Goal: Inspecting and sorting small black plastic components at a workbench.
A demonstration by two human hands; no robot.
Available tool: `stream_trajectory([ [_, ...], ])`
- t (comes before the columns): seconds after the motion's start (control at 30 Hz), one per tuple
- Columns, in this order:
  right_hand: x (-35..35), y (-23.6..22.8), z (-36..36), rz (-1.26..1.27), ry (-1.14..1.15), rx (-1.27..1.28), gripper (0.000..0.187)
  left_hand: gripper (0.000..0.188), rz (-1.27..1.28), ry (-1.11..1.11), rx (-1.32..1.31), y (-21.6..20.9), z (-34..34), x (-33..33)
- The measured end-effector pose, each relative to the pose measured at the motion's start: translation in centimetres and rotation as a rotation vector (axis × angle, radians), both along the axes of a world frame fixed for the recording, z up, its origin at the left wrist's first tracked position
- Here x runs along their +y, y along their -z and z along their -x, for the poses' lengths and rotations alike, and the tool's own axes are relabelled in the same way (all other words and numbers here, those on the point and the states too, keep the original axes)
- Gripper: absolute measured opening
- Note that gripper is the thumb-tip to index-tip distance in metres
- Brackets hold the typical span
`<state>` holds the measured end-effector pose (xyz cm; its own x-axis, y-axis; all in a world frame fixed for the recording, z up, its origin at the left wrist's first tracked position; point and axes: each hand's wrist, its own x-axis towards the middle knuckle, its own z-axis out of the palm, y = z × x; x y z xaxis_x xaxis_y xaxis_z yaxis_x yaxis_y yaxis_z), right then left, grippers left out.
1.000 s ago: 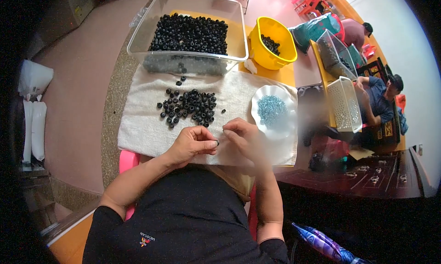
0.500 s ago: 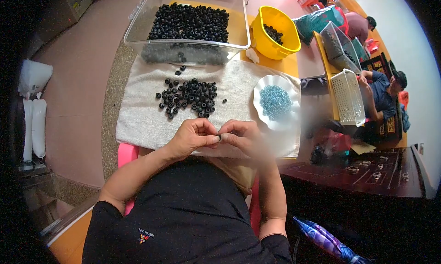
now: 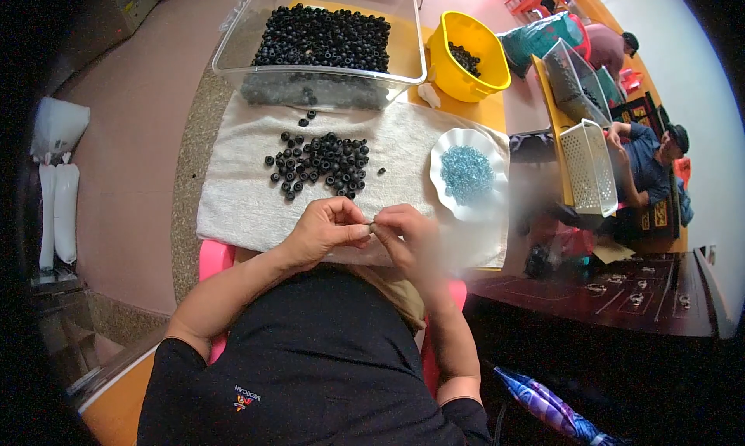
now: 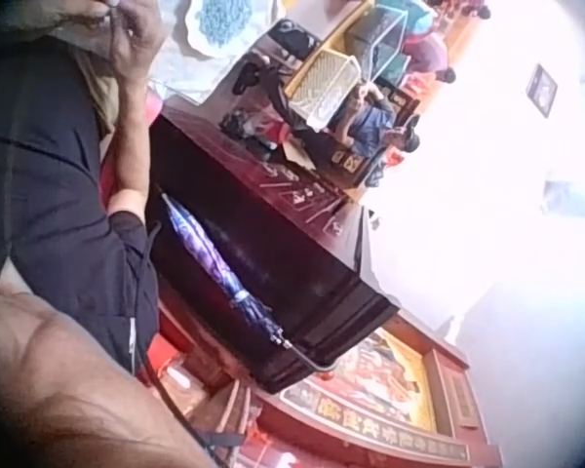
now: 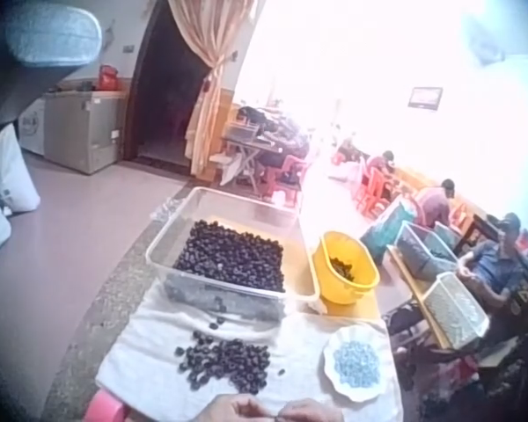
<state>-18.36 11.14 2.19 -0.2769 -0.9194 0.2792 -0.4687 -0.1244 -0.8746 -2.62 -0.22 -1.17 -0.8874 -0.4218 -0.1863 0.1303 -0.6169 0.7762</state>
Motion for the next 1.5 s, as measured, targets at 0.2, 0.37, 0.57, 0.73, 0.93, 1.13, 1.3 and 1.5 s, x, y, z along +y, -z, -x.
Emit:
stream_trajectory([
  [0.2, 0.6, -0.1, -0.9, 0.126, 0.080, 0.241, 0.022, 0.010, -0.005, -0.009, -0.015, 0.0, 0.0, 0.1],
  [0.37, 1.1, 0.4, -0.8, 0.114, 0.052, 0.293, 0.036, 0.011, 0.003, -0.023, -0.021, 0.0, 0.1, 0.1],
  [0.57, 1.0, 1.0, -1.3, 0.163, 0.070, 0.422, 0.040, 0.012, 0.030, -0.048, -0.011, 0.1, 0.0, 0.3],
  [0.73, 0.5, 0.6, -1.6, 0.211, 0.113, 0.464, 0.034, 0.013, 0.032, -0.053, -0.039, 0.1, 0.0, 0.3],
  [0.93, 0.6, 0.9, -1.6, 0.242, 0.092, 0.429, 0.033, 0.011, 0.040, -0.031, -0.046, 0.3, 0.0, 0.2],
  [1.13, 0.4, 1.0, -1.8, 0.273, 0.068, 0.431, 0.031, 0.012, 0.036, -0.006, -0.045, 0.1, -0.1, 0.0],
  [1.3, 0.5, 1.2, -2.0, 0.279, 0.030, 0.406, 0.034, 0.013, 0.022, 0.011, -0.031, -0.4, -0.2, -0.2],
  [1.5, 0.1, 0.8, -2.5, 0.278, 0.100, 0.377, 0.035, 0.014, -0.067, -0.013, 0.007, 0.1, -0.2, -0.1],
])
